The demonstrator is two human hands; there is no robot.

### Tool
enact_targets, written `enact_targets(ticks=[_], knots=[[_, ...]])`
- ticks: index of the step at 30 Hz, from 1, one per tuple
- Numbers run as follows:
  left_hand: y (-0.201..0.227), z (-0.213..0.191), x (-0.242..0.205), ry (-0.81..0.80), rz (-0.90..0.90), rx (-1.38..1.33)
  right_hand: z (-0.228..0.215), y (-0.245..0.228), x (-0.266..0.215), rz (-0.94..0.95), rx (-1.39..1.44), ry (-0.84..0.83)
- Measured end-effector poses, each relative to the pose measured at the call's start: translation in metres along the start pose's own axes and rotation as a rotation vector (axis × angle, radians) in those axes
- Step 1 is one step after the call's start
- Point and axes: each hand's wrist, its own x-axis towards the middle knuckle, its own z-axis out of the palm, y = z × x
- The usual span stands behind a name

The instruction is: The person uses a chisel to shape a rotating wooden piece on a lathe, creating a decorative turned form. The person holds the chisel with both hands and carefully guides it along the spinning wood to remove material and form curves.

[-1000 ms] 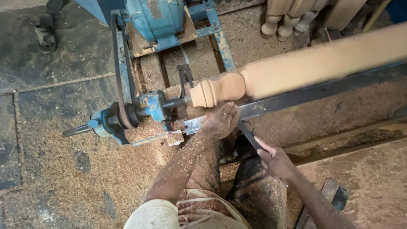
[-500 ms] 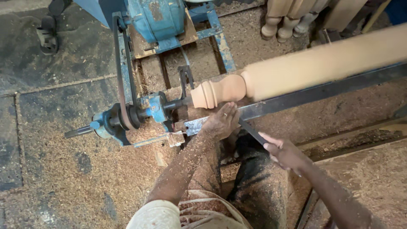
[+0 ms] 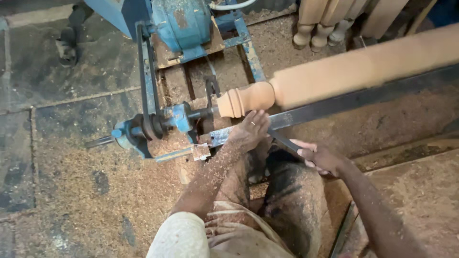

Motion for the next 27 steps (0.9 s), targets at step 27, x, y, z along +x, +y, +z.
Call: enact_targets(ticks=[27], knots=[[0.020,-0.006,-0.012,-0.056,0.129,-0.435,0.131,0.059,0.001,-0.070,0.593,0.354]])
